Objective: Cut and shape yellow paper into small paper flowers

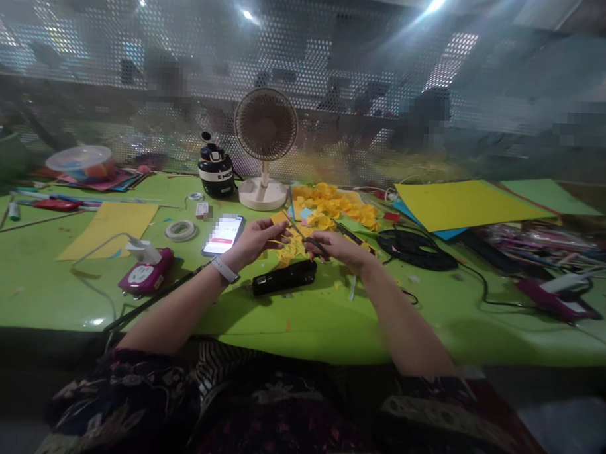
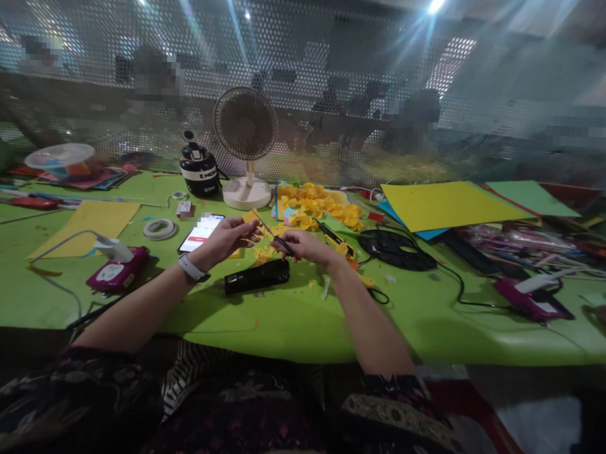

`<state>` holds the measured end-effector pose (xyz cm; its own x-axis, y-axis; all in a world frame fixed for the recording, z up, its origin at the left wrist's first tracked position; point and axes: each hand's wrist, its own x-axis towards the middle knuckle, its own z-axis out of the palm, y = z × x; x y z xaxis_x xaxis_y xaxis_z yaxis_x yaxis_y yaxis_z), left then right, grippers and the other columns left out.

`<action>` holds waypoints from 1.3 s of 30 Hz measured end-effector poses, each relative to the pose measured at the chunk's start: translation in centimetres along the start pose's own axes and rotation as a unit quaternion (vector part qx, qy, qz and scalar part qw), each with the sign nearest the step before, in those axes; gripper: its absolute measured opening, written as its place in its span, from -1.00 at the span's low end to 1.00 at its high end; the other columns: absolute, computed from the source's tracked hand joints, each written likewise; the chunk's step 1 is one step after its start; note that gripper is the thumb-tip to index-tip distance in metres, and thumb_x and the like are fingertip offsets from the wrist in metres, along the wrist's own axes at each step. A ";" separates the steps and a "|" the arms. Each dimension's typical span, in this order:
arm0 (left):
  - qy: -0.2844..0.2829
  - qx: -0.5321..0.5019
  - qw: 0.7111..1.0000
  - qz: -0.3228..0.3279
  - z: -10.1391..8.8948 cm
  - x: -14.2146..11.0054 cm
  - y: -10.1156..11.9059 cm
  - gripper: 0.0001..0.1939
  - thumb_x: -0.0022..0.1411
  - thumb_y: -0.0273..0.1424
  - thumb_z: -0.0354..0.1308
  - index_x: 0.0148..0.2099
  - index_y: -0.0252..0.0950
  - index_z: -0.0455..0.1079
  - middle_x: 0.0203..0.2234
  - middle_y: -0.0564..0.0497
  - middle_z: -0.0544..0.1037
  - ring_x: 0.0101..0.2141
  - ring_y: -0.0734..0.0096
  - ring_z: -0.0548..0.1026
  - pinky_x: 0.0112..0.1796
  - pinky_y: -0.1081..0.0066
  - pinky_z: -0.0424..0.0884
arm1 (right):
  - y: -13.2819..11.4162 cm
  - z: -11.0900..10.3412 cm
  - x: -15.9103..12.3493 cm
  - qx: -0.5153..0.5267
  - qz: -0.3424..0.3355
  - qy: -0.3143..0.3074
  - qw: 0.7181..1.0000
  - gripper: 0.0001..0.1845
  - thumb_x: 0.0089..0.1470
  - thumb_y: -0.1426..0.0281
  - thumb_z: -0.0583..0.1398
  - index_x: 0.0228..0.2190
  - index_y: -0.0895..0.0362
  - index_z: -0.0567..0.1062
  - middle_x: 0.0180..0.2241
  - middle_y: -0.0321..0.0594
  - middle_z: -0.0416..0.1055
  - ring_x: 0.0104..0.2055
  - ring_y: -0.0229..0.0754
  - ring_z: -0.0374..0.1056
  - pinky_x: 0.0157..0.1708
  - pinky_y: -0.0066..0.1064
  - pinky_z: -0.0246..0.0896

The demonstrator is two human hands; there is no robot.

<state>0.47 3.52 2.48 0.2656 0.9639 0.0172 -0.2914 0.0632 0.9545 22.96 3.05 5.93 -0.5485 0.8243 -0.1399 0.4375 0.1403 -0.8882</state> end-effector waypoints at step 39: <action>0.037 -0.010 0.999 -0.006 -0.3 0.4 -0.1 -0.71 0.14 -0.27 0.37 -0.30 -0.37 0.39 -0.41 -0.02 0.62 -0.45 0.54 0.59 -0.38 0.55 0.50 | 0.6 -0.1 0.3 -0.017 -0.014 0.067 0.997 -0.38 -0.24 -0.14 0.36 -0.53 0.15 0.38 -0.55 -0.35 0.34 -0.47 -0.30 0.27 -0.43 -0.44 0.07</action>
<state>0.28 3.97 2.34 0.2014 0.9794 -0.0176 -0.3071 0.0802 0.9483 23.13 3.48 5.39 -0.4613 0.8857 -0.0527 0.4475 0.1809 -0.8758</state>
